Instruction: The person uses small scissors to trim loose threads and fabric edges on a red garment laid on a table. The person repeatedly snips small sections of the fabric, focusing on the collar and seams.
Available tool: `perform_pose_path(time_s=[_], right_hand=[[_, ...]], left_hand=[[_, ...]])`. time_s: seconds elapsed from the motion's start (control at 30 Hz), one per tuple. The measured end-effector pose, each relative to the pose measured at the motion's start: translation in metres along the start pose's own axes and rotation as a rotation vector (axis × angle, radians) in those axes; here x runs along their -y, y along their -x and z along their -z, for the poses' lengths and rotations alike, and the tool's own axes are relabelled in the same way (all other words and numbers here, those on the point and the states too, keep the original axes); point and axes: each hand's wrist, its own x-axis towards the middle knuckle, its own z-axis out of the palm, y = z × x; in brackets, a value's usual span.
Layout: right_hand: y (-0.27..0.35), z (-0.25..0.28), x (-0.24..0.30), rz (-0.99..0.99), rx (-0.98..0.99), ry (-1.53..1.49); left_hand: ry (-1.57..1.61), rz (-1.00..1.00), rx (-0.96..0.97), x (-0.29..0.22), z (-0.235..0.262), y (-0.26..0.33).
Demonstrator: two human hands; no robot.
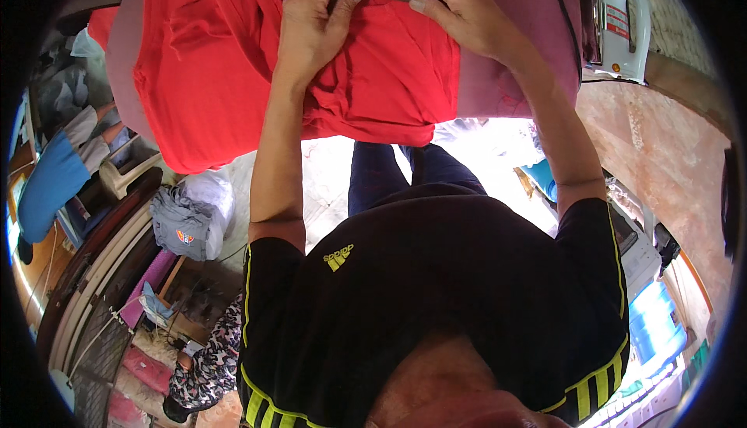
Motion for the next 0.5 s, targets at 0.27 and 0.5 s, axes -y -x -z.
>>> perform_pose_path(time_s=[0.27,0.5], right_hand=[[-0.002,-0.002,0.012,0.024,0.026,0.074],[-0.011,-0.010,0.010,0.118,0.019,0.184]], left_hand=[[0.039,0.018,0.028,-0.002,0.001,0.000],[0.091,-0.109,0.007,-0.003,-0.001,-0.002]])
